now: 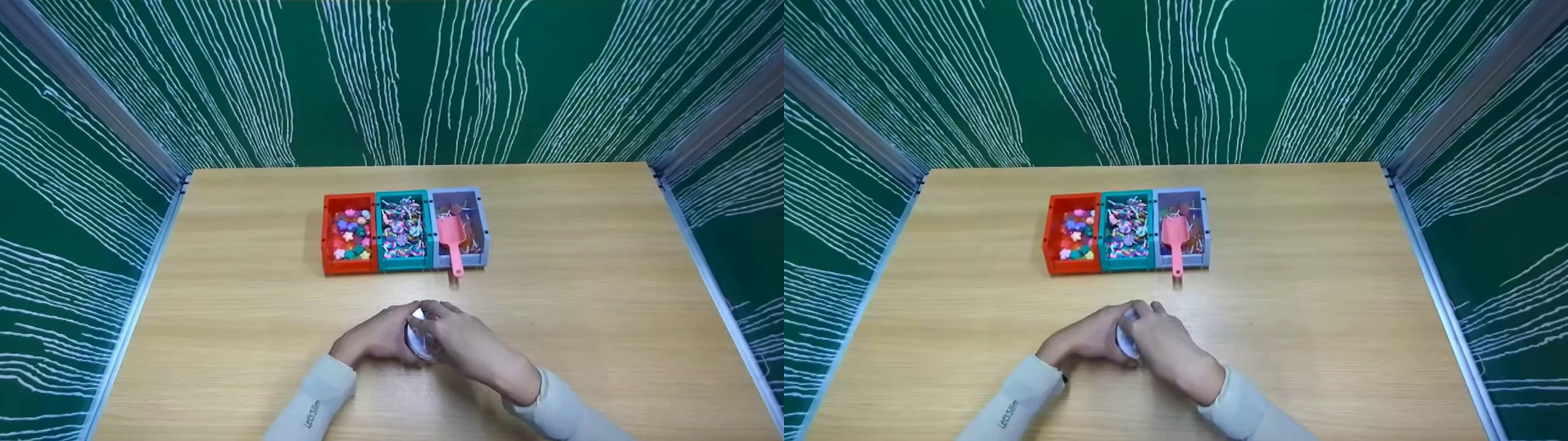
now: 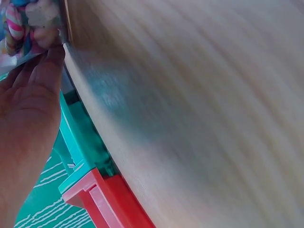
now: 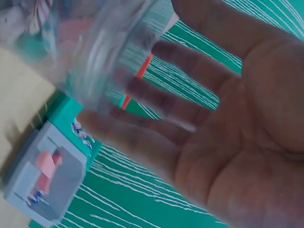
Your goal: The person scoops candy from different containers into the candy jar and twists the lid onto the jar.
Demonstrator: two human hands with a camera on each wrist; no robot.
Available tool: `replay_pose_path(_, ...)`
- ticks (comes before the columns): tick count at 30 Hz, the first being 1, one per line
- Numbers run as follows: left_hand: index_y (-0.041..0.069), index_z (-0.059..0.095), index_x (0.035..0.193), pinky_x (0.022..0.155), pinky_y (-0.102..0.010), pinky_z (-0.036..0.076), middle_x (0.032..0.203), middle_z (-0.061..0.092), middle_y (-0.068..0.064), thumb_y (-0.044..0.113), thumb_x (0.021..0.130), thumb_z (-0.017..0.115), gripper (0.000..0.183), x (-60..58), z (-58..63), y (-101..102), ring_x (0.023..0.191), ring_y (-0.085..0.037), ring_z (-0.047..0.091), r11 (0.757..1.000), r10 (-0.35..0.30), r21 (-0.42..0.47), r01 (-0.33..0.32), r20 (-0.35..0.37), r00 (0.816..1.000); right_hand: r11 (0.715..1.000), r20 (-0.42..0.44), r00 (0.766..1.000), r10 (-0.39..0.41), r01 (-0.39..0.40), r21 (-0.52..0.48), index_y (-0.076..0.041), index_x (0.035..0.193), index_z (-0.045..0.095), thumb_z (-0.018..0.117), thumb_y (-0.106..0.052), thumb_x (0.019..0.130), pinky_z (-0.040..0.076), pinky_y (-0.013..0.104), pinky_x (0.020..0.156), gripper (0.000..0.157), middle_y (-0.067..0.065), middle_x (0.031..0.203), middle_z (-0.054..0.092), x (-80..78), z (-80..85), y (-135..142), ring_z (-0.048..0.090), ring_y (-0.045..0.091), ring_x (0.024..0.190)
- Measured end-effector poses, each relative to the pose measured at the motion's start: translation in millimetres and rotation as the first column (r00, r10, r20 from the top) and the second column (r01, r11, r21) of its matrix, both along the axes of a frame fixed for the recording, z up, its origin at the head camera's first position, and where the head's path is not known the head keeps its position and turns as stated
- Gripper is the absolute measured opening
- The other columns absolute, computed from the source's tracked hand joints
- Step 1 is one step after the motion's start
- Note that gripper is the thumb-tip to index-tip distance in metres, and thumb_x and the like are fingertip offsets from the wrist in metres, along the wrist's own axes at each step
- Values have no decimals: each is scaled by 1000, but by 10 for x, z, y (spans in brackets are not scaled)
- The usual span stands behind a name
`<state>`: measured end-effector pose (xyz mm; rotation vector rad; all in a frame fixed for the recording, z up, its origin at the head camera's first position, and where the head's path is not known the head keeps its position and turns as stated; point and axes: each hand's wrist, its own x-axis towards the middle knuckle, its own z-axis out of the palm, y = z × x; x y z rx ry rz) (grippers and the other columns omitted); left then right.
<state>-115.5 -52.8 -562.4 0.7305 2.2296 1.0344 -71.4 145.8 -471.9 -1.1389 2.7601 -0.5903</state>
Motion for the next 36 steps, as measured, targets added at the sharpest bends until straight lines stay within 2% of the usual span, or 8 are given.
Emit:
replay_pose_path(3,19,49,152,109,-30,47,134,67,4,25,71,98,95,9,-8,4,116,-10,61,1000,6,2,-6,-4,1000,1000,-4,1000,-4,4,-7,-3,128,75,90,8,69,60,51,91,62,22,126,67,-16,-20,-22,68,38,111)
replay_pose_path(8,20,49,152,109,-28,47,134,67,3,26,72,96,93,15,-25,12,118,-9,62,1000,-4,25,4,-20,1000,1000,-17,1000,-7,8,20,-7,117,78,91,8,65,63,49,82,55,19,114,67,-36,-18,-59,70,36,97)
replay_pose_path(16,22,51,148,109,-28,47,132,67,5,29,73,95,87,4,-32,11,118,-9,62,1000,-14,20,15,-21,1000,999,-29,999,-22,23,26,-5,119,77,91,8,66,63,48,76,57,18,107,65,-20,-9,-89,70,35,89)
replay_pose_path(22,20,53,147,111,-29,47,131,68,6,29,74,94,84,15,-16,11,117,-10,62,1000,2,21,-3,16,1000,998,-29,998,-63,64,24,-4,114,76,90,5,69,62,47,68,48,18,102,65,-10,-10,-108,70,33,82)
replay_pose_path(27,19,58,137,105,-27,49,121,69,7,31,74,96,75,36,-13,16,108,-9,63,1000,20,16,-20,2,1000,994,-108,988,-110,112,16,-2,107,75,86,4,70,59,45,57,39,17,93,62,20,-57,-134,66,31,69)
replay_pose_path(29,19,59,134,103,-26,50,118,69,7,31,73,97,73,40,-19,19,106,-10,63,1000,21,22,-20,-9,1000,993,-135,984,-116,120,16,-2,107,75,89,0,67,58,45,54,42,16,91,61,28,-74,-140,65,31,66)
replay_pose_path(32,20,58,135,105,-27,49,121,68,7,30,74,97,73,51,-28,14,108,-10,62,999,31,30,-31,2,1000,992,-126,984,-122,125,20,-1,108,76,95,-5,62,58,44,55,50,16,92,62,27,-72,-130,66,30,67)
replay_pose_path(36,24,53,145,111,-32,47,132,65,7,31,76,97,82,70,-26,8,117,-11,60,998,50,43,-50,11,999,992,-99,987,-126,128,18,-2,112,77,97,-8,62,59,44,57,54,17,97,64,24,-58,-104,67,31,70)
